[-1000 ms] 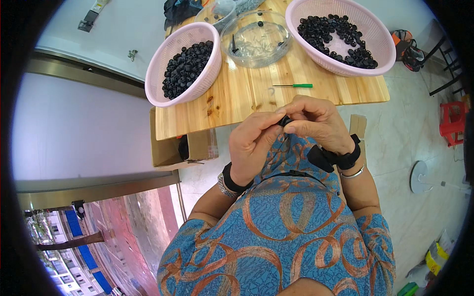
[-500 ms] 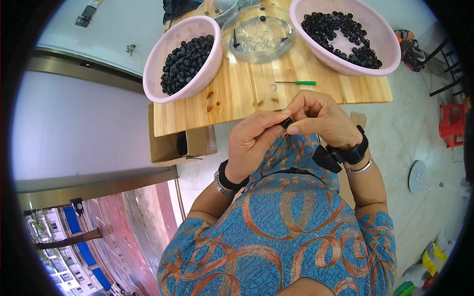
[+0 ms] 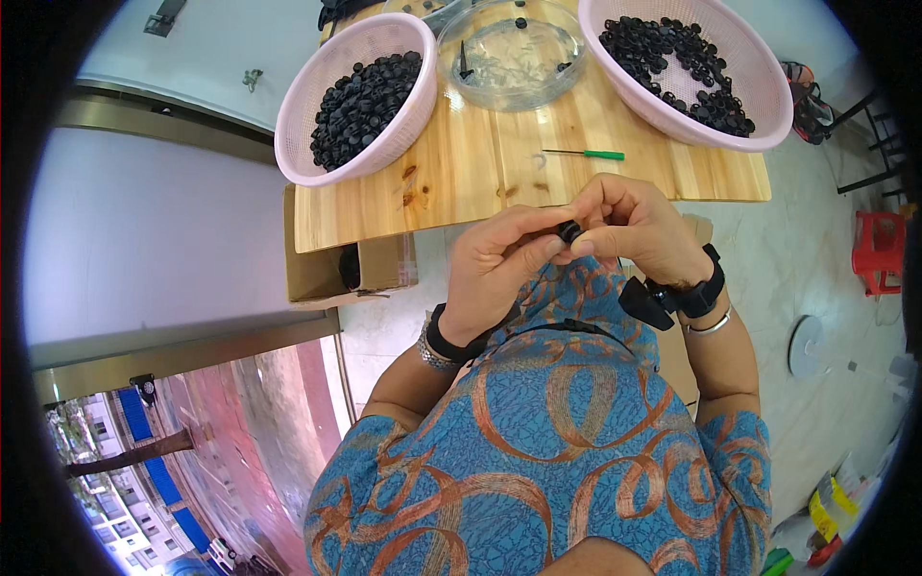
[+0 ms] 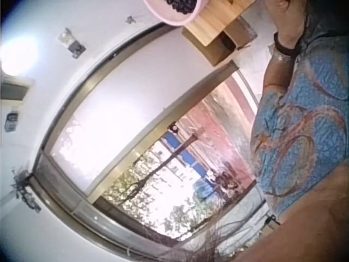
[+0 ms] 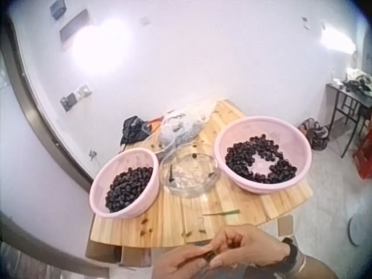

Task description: The recorder is manually assembling or inspecting small black plastic shoe components at a table.

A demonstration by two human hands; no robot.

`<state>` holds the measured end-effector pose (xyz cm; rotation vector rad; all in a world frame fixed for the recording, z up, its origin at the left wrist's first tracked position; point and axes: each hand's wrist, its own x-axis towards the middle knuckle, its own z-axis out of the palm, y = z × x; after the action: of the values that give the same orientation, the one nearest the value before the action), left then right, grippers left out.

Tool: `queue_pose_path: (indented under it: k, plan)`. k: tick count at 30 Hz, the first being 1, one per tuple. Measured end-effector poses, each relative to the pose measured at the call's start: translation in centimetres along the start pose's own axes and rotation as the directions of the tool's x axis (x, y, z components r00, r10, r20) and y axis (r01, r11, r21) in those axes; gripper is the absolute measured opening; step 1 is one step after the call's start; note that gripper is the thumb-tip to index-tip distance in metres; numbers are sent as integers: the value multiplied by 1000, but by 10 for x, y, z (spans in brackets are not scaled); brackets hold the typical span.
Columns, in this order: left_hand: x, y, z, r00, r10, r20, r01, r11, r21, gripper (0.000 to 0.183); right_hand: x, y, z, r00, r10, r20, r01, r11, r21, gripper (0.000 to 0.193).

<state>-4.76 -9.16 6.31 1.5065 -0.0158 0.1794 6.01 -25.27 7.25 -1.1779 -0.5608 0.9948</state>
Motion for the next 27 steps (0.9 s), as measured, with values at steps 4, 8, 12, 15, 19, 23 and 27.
queue_pose_path:
  k: [4, 8, 12, 15, 19, 23, 27]
  plan:
    - [0, 2, -1, 999, 41, 7, -42, 998, 39, 24, 0, 4, -1, 999, -30, 11, 31, 999, -35, 23]
    - [-2, 4, -2, 999, 2, 46, -5, 998, 68, 25, 0, 2, -1, 998, -42, 49, 48, 991, -121, 23]
    - [-5, -1, 0, 997, -38, 67, 47, 989, -137, 24, -2, 7, 1, 990, -80, 118, 86, 995, -47, 25]
    - [-5, -4, 1, 997, -7, 73, 25, 968, -251, 24, -1, 13, 4, 981, -167, 95, 172, 984, -39, 24]
    - [-4, -14, 0, 987, 95, 128, -31, 903, -429, 24, 3, 17, 6, 950, -270, 158, 261, 962, 77, 21]
    - [-6, -22, 7, 993, 58, 107, 16, 808, -588, 24, 6, 25, 4, 963, -203, 175, 173, 969, 175, 20]
    - [-7, -28, 10, 992, 87, 87, -11, 767, -642, 25, 8, 31, 8, 942, -294, 160, 248, 934, 256, 18]
